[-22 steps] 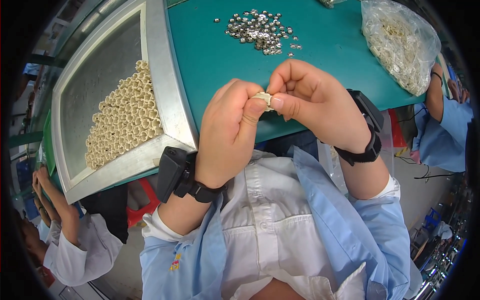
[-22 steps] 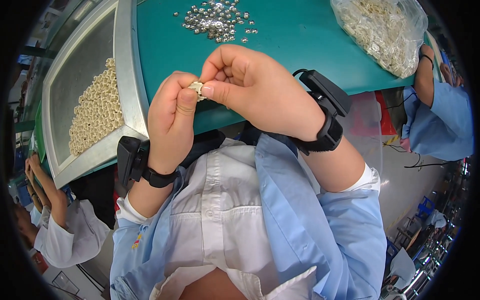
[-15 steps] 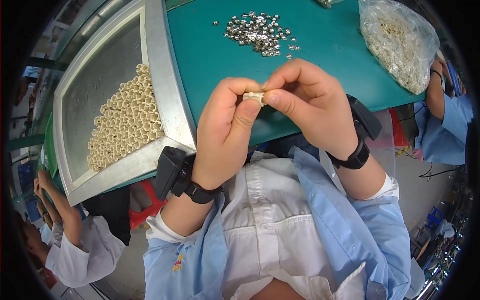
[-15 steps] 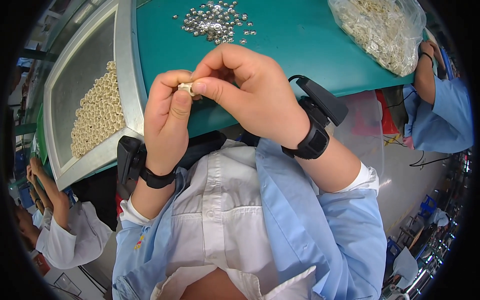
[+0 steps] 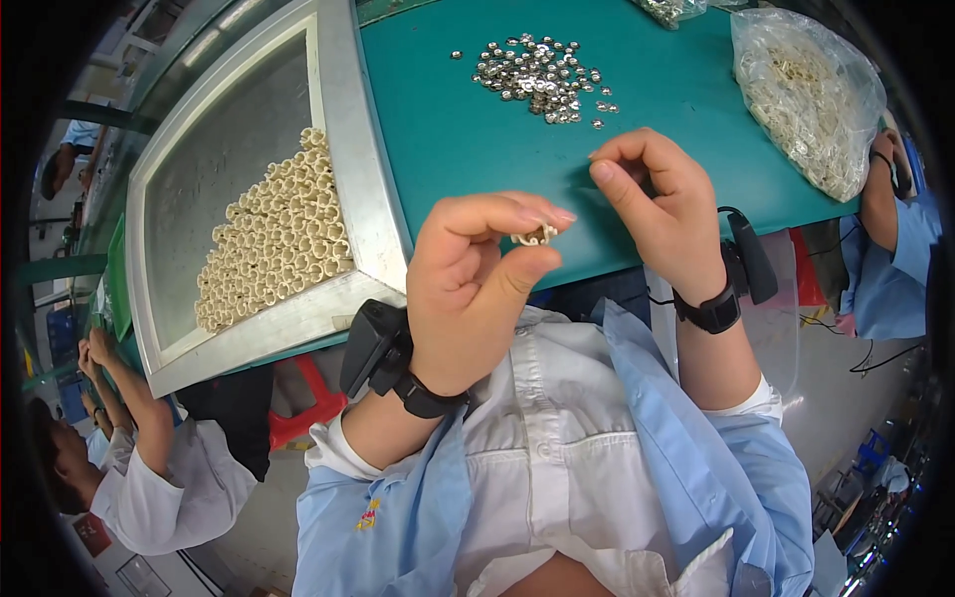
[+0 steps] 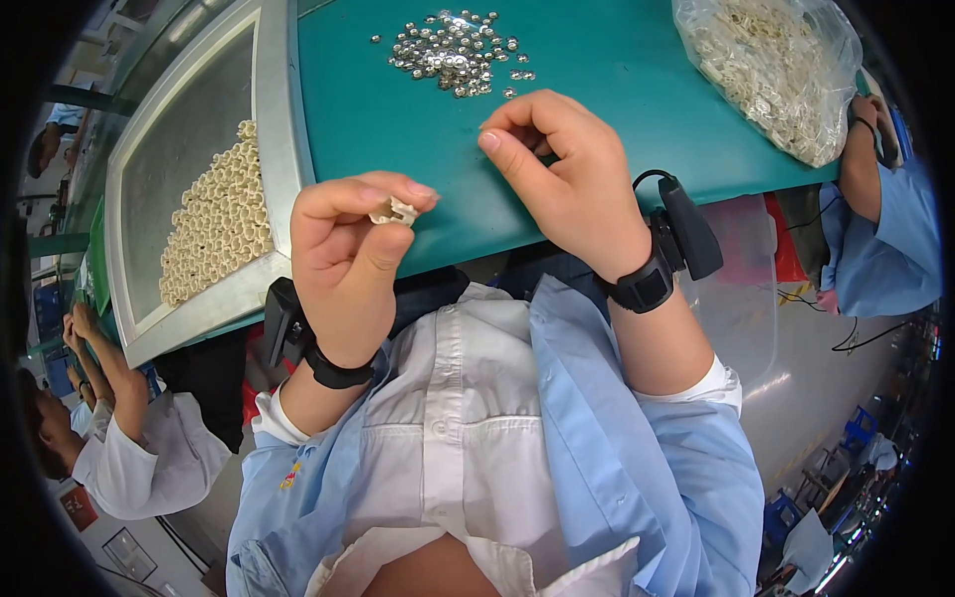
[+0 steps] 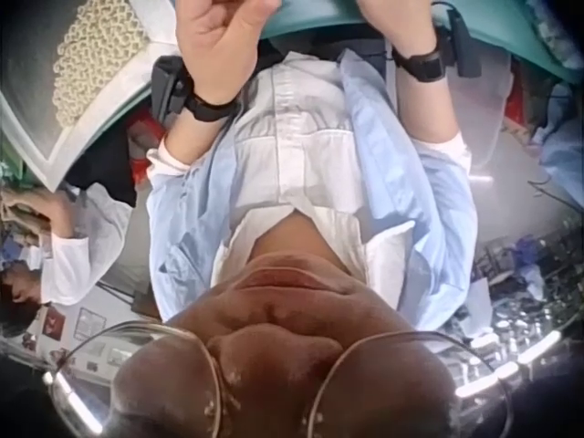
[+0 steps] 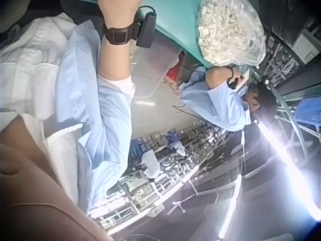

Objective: The person assembles components by hand, picking up a plastic housing and a metal contact, fitting the contact into the housing, and placing the assembled unit onto a tray.

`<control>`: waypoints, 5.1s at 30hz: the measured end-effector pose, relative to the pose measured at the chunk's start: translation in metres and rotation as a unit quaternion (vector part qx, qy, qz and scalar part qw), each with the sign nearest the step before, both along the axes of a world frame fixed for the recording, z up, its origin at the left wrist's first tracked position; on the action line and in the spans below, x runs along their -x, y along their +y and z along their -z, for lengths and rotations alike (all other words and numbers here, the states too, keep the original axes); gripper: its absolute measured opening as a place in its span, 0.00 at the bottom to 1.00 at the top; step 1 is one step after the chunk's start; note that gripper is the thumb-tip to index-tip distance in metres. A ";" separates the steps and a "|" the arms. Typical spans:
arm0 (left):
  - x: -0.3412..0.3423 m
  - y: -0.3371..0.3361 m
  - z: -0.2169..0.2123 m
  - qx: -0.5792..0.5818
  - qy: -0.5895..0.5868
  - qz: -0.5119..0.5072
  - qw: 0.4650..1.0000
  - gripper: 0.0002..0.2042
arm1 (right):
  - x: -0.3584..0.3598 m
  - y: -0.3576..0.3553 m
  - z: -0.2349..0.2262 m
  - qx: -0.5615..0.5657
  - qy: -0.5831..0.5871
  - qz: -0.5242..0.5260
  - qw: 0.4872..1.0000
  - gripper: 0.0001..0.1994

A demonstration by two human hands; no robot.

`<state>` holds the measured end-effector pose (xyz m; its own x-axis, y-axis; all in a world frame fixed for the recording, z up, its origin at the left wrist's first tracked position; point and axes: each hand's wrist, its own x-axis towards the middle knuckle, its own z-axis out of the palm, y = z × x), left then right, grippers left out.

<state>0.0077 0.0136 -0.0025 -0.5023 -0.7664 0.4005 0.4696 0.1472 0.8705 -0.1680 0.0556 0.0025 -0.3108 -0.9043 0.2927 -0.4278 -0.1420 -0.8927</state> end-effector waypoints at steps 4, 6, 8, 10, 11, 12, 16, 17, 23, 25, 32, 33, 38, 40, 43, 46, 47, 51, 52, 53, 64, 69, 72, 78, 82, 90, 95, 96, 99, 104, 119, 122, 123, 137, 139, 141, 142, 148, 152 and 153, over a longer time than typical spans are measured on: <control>-0.008 0.005 -0.010 0.024 -0.055 -0.062 0.996 0.16 | -0.001 -0.001 -0.003 0.007 0.039 -0.024 0.999 0.05; -0.016 0.006 -0.018 0.029 -0.100 -0.097 0.990 0.16 | -0.002 -0.001 -0.001 -0.004 0.006 -0.021 1.000 0.05; -0.026 0.004 -0.026 0.131 -0.179 -0.094 0.971 0.15 | -0.002 -0.001 -0.001 -0.006 -0.013 -0.029 0.999 0.05; -0.040 0.000 -0.030 0.180 -0.229 -0.108 0.951 0.14 | -0.002 0.000 0.000 -0.007 -0.003 -0.027 1.000 0.04; -0.048 -0.005 -0.031 0.227 -0.235 -0.159 0.932 0.14 | -0.003 -0.001 0.001 -0.006 0.000 -0.030 1.000 0.04; -0.055 -0.012 -0.033 0.277 -0.238 -0.204 0.908 0.14 | -0.004 0.000 0.002 -0.001 -0.007 -0.041 0.999 0.04; -0.095 -0.052 -0.049 0.210 -0.350 -0.336 0.849 0.13 | -0.002 0.003 0.001 0.002 -0.001 -0.032 0.999 0.04; -0.105 -0.066 -0.052 0.211 -0.353 -0.344 0.844 0.13 | -0.002 0.003 0.000 -0.003 0.005 -0.033 0.999 0.04; -0.139 -0.135 -0.066 0.231 -0.569 -0.320 0.722 0.10 | -0.002 0.002 0.001 -0.024 0.052 -0.053 0.997 0.05; -0.140 -0.148 -0.065 0.235 -0.591 -0.308 0.707 0.10 | -0.001 0.001 0.001 -0.018 0.056 -0.054 0.997 0.05; -0.141 -0.154 -0.052 0.226 -0.643 -0.239 0.692 0.11 | -0.005 0.001 -0.001 -0.010 0.057 -0.053 0.997 0.05; -0.142 -0.153 -0.052 0.219 -0.642 -0.233 0.697 0.11 | -0.005 0.002 -0.002 -0.010 0.061 -0.054 0.997 0.05; -0.141 -0.147 -0.056 0.207 -0.641 -0.231 0.702 0.11 | -0.004 0.002 -0.002 -0.007 0.073 -0.058 0.996 0.05; -0.143 -0.144 -0.057 0.208 -0.642 -0.235 0.700 0.11 | -0.004 0.001 -0.002 -0.005 0.076 -0.059 0.995 0.05; -0.147 -0.141 -0.060 0.285 -0.592 -0.305 0.689 0.11 | -0.005 0.000 -0.004 0.002 0.077 -0.061 0.995 0.05; -0.126 -0.116 -0.072 0.285 -0.524 -0.304 0.742 0.11 | -0.001 0.002 -0.005 0.005 0.083 -0.060 0.995 0.04; -0.115 -0.104 -0.074 0.283 -0.486 -0.298 0.771 0.10 | 0.000 0.004 -0.005 0.003 0.088 -0.054 0.995 0.04; -0.067 -0.040 -0.074 0.291 -0.393 -0.214 0.845 0.09 | 0.007 0.008 -0.002 0.020 -0.007 -0.025 0.999 0.05; -0.055 -0.025 -0.072 0.289 -0.376 -0.186 0.861 0.09 | 0.016 0.009 -0.005 0.019 0.008 -0.007 1.000 0.05; -0.045 -0.014 -0.068 0.297 -0.359 -0.146 0.873 0.10 | 0.025 0.006 -0.007 0.040 0.042 0.038 0.998 0.05; 0.013 -0.013 -0.004 0.343 -0.332 -0.148 0.866 0.08 | 0.232 -0.025 -0.019 -0.158 0.323 0.261 0.896 0.14; 0.013 -0.012 -0.003 0.327 -0.331 -0.144 0.873 0.07 | 0.257 -0.051 0.008 -0.095 0.401 0.238 0.880 0.15; 0.011 -0.014 -0.003 0.321 -0.328 -0.140 0.877 0.06 | 0.252 -0.058 -0.005 -0.128 0.386 0.233 0.883 0.15; 0.010 -0.014 -0.003 0.297 -0.316 -0.125 0.892 0.05 | 0.238 -0.048 -0.032 -0.128 0.299 0.256 0.910 0.15; 0.008 -0.014 -0.004 0.318 -0.314 -0.127 0.886 0.05 | 0.245 -0.038 -0.033 -0.094 0.272 0.245 0.926 0.15; 0.009 -0.014 -0.001 0.310 -0.301 -0.128 0.893 0.04 | 0.227 -0.032 -0.039 -0.095 0.157 0.249 0.951 0.18; 0.009 -0.014 -0.002 0.304 -0.287 -0.128 0.899 0.04 | 0.215 -0.031 -0.039 -0.016 0.201 0.234 0.951 0.17; 0.010 -0.014 -0.002 0.299 -0.282 -0.125 0.903 0.04 | 0.213 -0.029 -0.038 0.014 0.197 0.222 0.955 0.17; 0.008 -0.015 -0.003 0.274 -0.268 -0.130 0.914 0.05 | 0.177 -0.026 -0.037 0.058 0.170 0.160 0.971 0.16; 0.008 -0.014 -0.009 0.195 -0.215 -0.166 0.942 0.11 | 0.043 -0.005 -0.048 0.050 0.224 -0.040 0.973 0.13; 0.004 -0.012 -0.004 0.166 -0.221 -0.116 0.954 0.11 | 0.012 -0.013 -0.030 -0.027 0.132 -0.056 0.989 0.06; 0.003 -0.012 -0.004 0.121 -0.241 -0.084 0.959 0.09 | 0.040 -0.029 -0.019 -0.059 0.253 -0.005 0.966 0.05; 0.003 -0.012 -0.004 0.117 -0.241 -0.078 0.960 0.09 | 0.043 -0.032 -0.016 -0.059 0.253 -0.004 0.966 0.05; 0.005 -0.011 0.002 0.133 -0.234 -0.100 0.958 0.09 | 0.033 -0.043 -0.013 -0.082 0.430 -0.027 0.899 0.04; 0.006 -0.010 0.002 0.119 -0.226 -0.088 0.963 0.08 | 0.035 -0.043 -0.013 -0.094 0.432 -0.023 0.897 0.04; 0.003 -0.009 -0.001 0.085 -0.233 -0.085 0.965 0.08 | 0.030 -0.044 -0.015 -0.088 0.436 -0.029 0.895 0.04; 0.004 -0.008 -0.001 0.088 -0.230 -0.080 0.966 0.08 | 0.029 -0.043 -0.016 -0.084 0.437 -0.033 0.895 0.04; 0.006 -0.007 -0.001 0.092 -0.225 -0.084 0.966 0.09 | 0.028 -0.035 -0.007 -0.041 0.423 -0.006 0.905 0.04; 0.006 -0.007 -0.001 0.093 -0.229 -0.087 0.965 0.08 | 0.030 -0.035 -0.006 -0.021 0.387 -0.004 0.922 0.04; 0.006 -0.007 -0.001 0.093 -0.231 -0.088 0.964 0.08 | 0.032 -0.036 -0.007 -0.032 0.390 -0.020 0.920 0.04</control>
<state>0.0020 0.0064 -0.0013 -0.5283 -0.7925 0.3046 -0.0088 0.3639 0.9314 -0.1999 0.0197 0.0093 0.0051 -0.9334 0.3589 -0.9372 -0.1296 -0.3238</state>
